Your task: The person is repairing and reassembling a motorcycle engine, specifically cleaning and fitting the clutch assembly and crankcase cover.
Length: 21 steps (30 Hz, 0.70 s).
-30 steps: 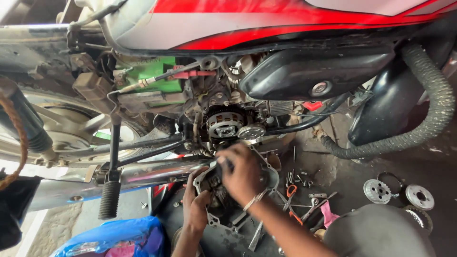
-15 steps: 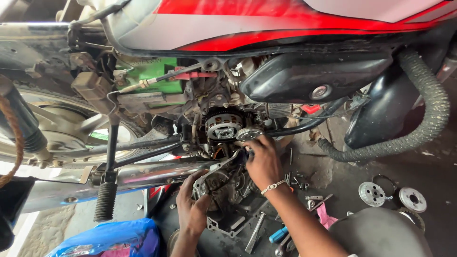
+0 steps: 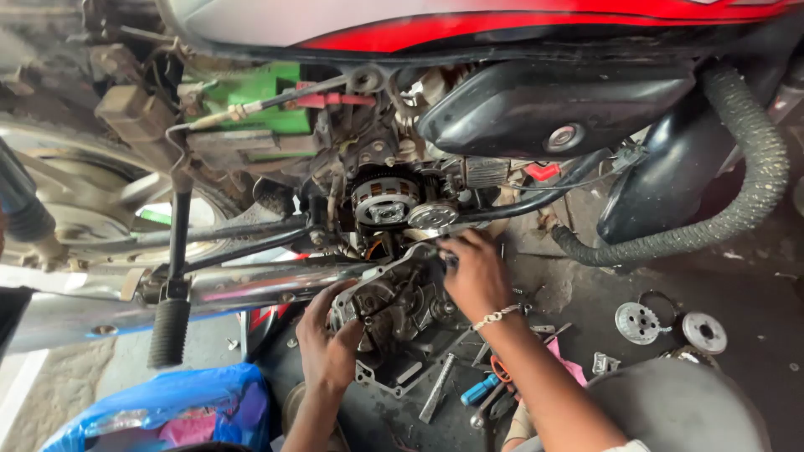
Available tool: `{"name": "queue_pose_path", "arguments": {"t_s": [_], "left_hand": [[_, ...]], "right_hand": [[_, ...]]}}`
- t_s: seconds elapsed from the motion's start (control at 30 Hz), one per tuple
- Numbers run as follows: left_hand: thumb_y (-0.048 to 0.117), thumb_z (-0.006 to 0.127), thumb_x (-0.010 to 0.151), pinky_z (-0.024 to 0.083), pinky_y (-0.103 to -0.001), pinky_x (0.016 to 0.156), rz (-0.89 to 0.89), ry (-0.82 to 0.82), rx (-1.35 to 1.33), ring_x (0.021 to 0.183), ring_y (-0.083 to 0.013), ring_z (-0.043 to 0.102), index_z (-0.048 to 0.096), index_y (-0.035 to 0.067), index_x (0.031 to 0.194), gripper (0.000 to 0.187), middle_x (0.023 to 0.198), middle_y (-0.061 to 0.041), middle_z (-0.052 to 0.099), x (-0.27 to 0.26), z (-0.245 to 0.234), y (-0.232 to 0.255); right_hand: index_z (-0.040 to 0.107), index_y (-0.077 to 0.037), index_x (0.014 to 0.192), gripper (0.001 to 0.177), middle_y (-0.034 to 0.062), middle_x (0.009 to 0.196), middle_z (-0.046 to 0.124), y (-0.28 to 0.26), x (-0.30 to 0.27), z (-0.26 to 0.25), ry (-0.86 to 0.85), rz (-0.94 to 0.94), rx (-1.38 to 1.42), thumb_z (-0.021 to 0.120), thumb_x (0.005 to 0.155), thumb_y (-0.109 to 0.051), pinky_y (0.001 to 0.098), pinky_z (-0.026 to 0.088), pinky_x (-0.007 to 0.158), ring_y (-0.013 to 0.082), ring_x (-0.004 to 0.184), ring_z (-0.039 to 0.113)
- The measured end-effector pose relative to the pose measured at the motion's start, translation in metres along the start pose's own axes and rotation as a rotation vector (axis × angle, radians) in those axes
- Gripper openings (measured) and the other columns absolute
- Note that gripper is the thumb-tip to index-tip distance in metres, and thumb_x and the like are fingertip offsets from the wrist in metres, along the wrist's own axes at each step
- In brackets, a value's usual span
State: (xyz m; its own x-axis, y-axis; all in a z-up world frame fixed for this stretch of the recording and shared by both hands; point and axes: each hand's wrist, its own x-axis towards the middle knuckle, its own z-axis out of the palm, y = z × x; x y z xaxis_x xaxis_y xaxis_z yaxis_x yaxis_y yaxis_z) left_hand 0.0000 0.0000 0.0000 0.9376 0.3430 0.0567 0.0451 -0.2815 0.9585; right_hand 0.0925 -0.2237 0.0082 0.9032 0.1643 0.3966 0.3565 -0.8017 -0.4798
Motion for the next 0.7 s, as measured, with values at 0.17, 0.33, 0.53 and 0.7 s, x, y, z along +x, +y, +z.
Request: {"name": "queue_pose_path", "arguments": {"t_s": [0.17, 0.33, 0.53, 0.7], "left_hand": [[0.017, 0.061, 0.059, 0.042, -0.037, 0.109, 0.055, 0.046, -0.036, 0.118, -0.0298, 0.066, 0.073, 0.007, 0.116, 0.06, 0.118, -0.015, 0.073, -0.006, 0.0, -0.005], [0.016, 0.06, 0.059, 0.041, -0.037, 0.112, 0.146, 0.074, -0.035, 0.121, -0.0301, 0.067, 0.073, 0.002, 0.112, 0.057, 0.121, -0.016, 0.073, -0.008, -0.005, 0.009], [0.011, 0.06, 0.057, 0.046, -0.037, 0.109, 0.232, -0.004, 0.007, 0.123, -0.0309, 0.067, 0.073, 0.002, 0.112, 0.057, 0.125, -0.016, 0.072, -0.012, -0.003, 0.026], [0.005, 0.062, 0.059, 0.049, -0.036, 0.107, 0.32, -0.035, 0.03, 0.122, -0.0309, 0.07, 0.074, 0.001, 0.113, 0.055, 0.126, -0.018, 0.073, -0.012, -0.001, 0.028]], "right_hand": [[0.081, -0.014, 0.091, 0.014, 0.0094, 0.096, 0.077, 0.001, -0.003, -0.059, -0.336, 0.392, -0.133, 0.08, 0.077, -0.014, 0.0384, 0.057, 0.077, 0.0295, 0.081, 0.072], [0.081, -0.011, 0.092, 0.02, 0.0068, 0.096, 0.082, 0.05, -0.03, -0.056, -0.227, 0.375, 0.234, 0.083, 0.077, -0.023, 0.0288, 0.056, 0.081, 0.0138, 0.085, 0.075], [0.07, -0.008, 0.12, 0.052, 0.0018, 0.101, 0.073, 0.014, -0.06, -0.037, -0.282, 0.818, 1.154, 0.08, 0.069, -0.016, 0.0318, 0.054, 0.084, 0.0149, 0.091, 0.069], [0.069, -0.012, 0.123, 0.055, 0.0075, 0.103, 0.078, -0.045, -0.064, -0.036, -0.472, 0.488, 0.356, 0.083, 0.075, -0.036, 0.0291, 0.058, 0.088, 0.0188, 0.095, 0.075]]}}
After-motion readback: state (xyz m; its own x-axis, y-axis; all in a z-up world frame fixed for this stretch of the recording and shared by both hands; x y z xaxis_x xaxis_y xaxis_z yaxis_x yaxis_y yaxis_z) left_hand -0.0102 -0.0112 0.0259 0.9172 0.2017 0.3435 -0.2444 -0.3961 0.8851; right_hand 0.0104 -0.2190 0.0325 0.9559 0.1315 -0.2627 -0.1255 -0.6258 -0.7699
